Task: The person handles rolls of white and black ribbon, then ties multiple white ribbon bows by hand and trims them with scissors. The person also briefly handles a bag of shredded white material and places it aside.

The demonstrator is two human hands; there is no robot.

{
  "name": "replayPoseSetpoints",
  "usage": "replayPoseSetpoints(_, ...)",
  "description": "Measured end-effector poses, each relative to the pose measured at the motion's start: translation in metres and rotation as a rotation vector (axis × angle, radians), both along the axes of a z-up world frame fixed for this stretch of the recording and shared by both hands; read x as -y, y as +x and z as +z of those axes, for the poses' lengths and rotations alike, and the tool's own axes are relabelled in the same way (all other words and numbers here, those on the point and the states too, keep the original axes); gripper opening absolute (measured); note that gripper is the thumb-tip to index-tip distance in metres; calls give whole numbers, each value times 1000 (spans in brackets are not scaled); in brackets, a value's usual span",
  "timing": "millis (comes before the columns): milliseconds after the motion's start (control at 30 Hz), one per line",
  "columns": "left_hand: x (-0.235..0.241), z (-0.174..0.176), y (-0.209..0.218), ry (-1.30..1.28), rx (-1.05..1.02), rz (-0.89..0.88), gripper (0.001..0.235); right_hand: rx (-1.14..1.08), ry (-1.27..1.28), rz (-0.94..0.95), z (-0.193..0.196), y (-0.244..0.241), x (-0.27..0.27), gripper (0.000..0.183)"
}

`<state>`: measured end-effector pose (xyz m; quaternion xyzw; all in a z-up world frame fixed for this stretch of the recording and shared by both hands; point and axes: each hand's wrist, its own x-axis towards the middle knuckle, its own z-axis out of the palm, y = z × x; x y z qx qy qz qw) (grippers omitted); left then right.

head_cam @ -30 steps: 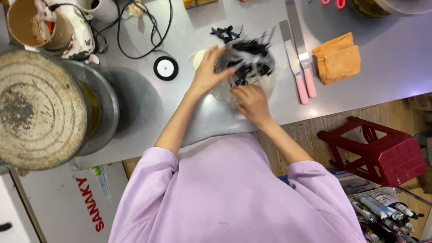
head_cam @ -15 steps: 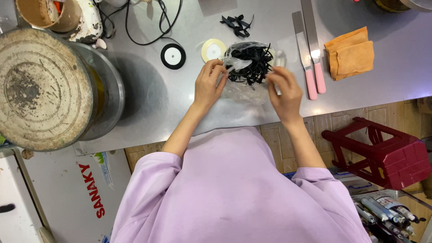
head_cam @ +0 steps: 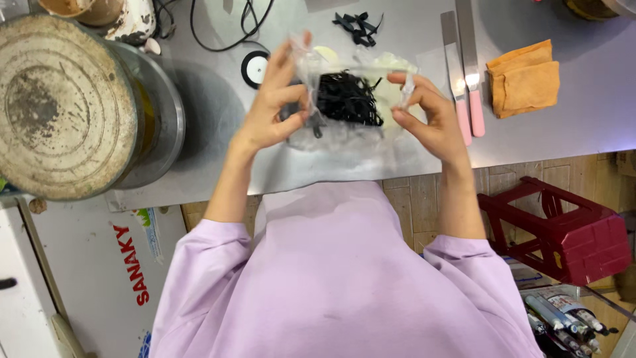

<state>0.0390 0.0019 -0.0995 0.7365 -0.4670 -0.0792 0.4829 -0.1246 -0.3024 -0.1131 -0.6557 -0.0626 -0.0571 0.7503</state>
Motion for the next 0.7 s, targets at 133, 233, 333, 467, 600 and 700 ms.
replayPoseSetpoints(133, -40, 38, 3, 190, 262, 111, 13, 78, -135, 182, 37, 4, -3, 4)
replayPoseSetpoints(233, -59, 48, -4, 89, 156, 102, 12, 193, -250, 258, 54, 6, -10, 12)
replayPoseSetpoints(333, -72, 56, -7, -50, 105, 104, 16, 287, 3, 535, 54, 20, -18, 9)
replayPoseSetpoints(467, -90, 68, -21, -172, 92, 143, 18, -3, -551, 208, 26, 30, -17, 18)
replayPoseSetpoints(600, -102, 77, -39, -75, 52, 177, 19, -225, -417, -105, -32, 81, 9, 39)
replayPoseSetpoints(700, -105, 77, -48, 2, 50, 201, 21, -199, -738, -163, -93, 145, 31, 76)
